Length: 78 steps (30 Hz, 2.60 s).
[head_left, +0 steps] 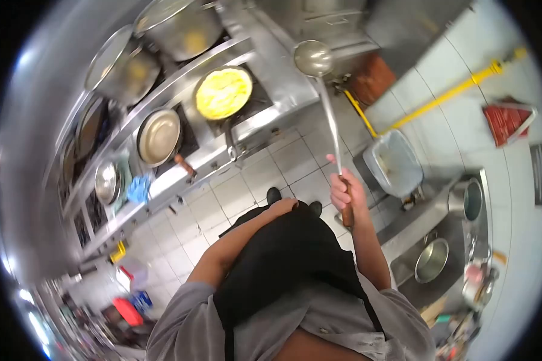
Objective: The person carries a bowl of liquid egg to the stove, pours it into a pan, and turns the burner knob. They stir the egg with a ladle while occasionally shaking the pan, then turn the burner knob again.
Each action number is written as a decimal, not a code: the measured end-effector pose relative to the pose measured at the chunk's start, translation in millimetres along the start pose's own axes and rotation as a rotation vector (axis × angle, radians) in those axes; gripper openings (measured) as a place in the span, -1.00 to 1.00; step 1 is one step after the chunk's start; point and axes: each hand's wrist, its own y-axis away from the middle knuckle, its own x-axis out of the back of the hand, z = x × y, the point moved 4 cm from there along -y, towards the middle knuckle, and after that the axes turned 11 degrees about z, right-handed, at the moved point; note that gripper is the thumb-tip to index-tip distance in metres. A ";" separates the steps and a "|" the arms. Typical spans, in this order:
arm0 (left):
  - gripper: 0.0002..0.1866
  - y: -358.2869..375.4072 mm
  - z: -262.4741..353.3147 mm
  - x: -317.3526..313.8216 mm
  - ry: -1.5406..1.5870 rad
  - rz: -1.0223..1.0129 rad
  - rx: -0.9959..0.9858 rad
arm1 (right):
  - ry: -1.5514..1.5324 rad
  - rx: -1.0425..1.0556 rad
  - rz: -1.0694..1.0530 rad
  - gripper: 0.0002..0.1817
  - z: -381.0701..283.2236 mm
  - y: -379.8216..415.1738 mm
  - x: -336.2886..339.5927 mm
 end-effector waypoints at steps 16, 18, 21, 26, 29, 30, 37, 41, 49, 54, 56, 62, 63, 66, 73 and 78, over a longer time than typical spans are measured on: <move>-0.58 232.1 -83.8 -18.1 -0.140 0.412 0.876 | 1.336 0.756 0.093 -0.76 49.0 -205.6 -7.9; -0.60 227.7 -71.0 -21.3 -0.069 0.566 0.915 | 1.279 0.575 0.113 -0.77 40.1 -197.5 -19.1; -0.64 203.5 -44.7 -30.1 0.040 0.575 0.860 | 1.081 0.182 0.059 -0.83 29.8 -194.8 -41.5; -0.71 179.8 -31.3 -36.0 0.081 0.707 0.790 | 0.962 0.164 0.126 -0.82 38.8 -189.5 -49.2; -0.70 183.7 -48.8 -32.0 0.052 0.648 0.806 | 0.663 -0.288 -0.068 -0.82 28.3 -226.1 -50.1; -0.68 188.9 -63.2 -35.2 0.030 0.659 0.826 | 0.535 -0.234 -0.022 -0.86 36.1 -223.2 -49.5; -0.62 207.1 -82.2 24.7 -0.024 0.601 0.839 | -0.004 -0.403 -0.257 -0.86 27.0 -183.0 -84.1; -0.63 198.4 -105.1 32.7 -0.024 0.501 0.781 | -0.295 -0.413 -0.431 -0.80 6.7 -185.5 -93.2; -0.65 194.6 -107.5 34.0 0.077 0.652 0.884 | 0.260 -0.237 0.001 -0.85 -43.6 -275.9 -34.4; -0.69 175.6 -91.6 25.8 0.185 0.777 1.018 | 1.402 0.292 0.352 -0.77 -49.0 -328.7 8.9; -0.70 161.1 -85.8 30.0 0.206 0.803 1.047 | 1.607 0.469 0.360 -0.74 -41.8 -348.0 26.1; -0.69 112.9 -53.9 26.2 0.279 0.876 1.108 | 1.912 0.503 0.410 -0.61 -27.4 -359.8 39.9; -0.69 103.4 -48.8 23.1 0.289 0.881 1.126 | 1.909 0.468 0.417 -0.56 -27.9 -361.5 42.4; -0.71 76.7 -37.7 6.8 0.312 0.919 1.138 | 1.875 0.538 0.351 -0.49 -30.4 -362.5 48.2; -0.76 56.3 -2.2 -33.8 0.397 1.071 1.226 | 1.927 1.255 0.221 -0.55 -32.9 -353.1 56.5; -0.77 64.4 20.3 -73.1 0.480 1.179 1.359 | 1.630 0.549 -0.558 -0.69 49.1 -315.6 40.3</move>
